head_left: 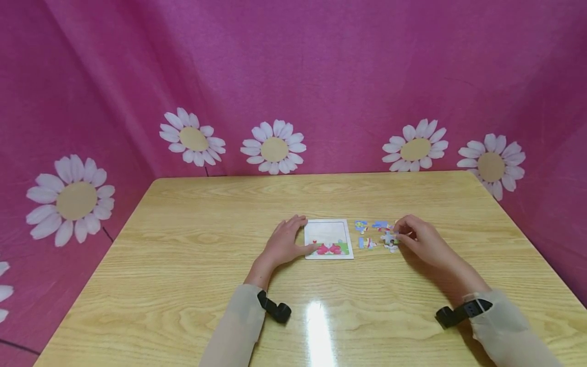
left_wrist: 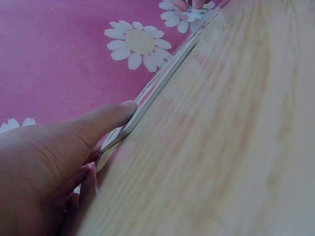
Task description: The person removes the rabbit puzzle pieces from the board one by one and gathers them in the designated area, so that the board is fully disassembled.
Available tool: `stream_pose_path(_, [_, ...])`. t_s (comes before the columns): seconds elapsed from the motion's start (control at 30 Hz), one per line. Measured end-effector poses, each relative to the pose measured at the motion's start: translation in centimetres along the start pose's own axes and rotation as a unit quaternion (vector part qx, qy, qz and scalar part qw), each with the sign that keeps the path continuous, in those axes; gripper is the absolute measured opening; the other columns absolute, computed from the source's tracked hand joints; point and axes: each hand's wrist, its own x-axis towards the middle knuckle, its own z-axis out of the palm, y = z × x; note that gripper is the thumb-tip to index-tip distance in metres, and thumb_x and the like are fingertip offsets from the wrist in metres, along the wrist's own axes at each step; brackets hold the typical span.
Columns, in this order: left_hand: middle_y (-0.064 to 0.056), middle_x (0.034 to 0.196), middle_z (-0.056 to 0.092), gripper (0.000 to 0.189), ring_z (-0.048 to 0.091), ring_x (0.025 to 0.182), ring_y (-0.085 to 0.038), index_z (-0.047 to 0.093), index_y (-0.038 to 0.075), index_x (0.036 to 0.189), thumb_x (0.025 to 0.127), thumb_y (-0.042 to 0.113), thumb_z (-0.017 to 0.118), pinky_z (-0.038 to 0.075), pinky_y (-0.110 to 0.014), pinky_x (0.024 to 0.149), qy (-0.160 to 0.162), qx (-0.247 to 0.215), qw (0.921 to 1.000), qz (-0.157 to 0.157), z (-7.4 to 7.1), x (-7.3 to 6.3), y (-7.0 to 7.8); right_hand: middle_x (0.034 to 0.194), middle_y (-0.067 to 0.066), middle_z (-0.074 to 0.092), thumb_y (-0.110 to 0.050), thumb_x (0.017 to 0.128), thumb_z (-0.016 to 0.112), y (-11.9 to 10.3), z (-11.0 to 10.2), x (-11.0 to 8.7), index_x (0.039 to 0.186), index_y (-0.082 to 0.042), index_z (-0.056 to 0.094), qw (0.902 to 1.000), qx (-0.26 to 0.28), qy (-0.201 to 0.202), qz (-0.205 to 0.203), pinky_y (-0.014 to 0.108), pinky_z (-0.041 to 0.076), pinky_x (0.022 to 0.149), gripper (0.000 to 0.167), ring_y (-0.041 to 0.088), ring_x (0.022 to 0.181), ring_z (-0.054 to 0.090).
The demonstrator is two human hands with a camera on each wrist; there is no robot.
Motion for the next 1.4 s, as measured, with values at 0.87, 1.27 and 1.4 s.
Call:
stream_pose_path(0.87, [-0.004,0.158,0.037,0.080,0.023,0.152,-0.022,0.042,0.011,0.148,0.085,0.051,0.069,0.015,-0.044,0.128,0.000,-0.001,1.0000,0.005,0.0,-0.1,-0.3,0.087,0.006,0.063,0.008,0.083,0.070,2.4,-2.3,-1.8,0.092,-0.004,0.061,0.9990,-0.025,-0.016,0.035,0.017,0.051,0.062,0.017,-0.010,0.078,0.051])
stream_pose_path(1.27, [-0.004,0.158,0.037,0.079,0.023,0.152,-0.021,0.042,0.010,0.148,0.086,0.050,0.069,0.014,-0.043,0.128,-0.002,-0.003,0.9999,0.012,-0.1,-0.1,0.0,0.091,0.008,0.065,0.005,0.086,0.067,3.1,-2.9,-1.9,0.097,-0.002,0.064,0.9946,-0.026,-0.066,0.076,0.016,0.049,0.066,0.014,-0.009,0.079,0.049])
stream_pose_path(1.4, [-0.004,0.158,0.037,0.079,0.023,0.152,-0.021,0.042,0.010,0.148,0.086,0.050,0.070,0.013,-0.043,0.128,-0.001,-0.004,0.9999,0.015,-0.2,-0.1,0.0,0.093,0.008,0.066,0.004,0.086,0.068,3.2,-3.0,-1.9,0.099,-0.002,0.064,0.9941,-0.029,-0.073,0.074,0.016,0.049,0.066,0.015,-0.010,0.079,0.049])
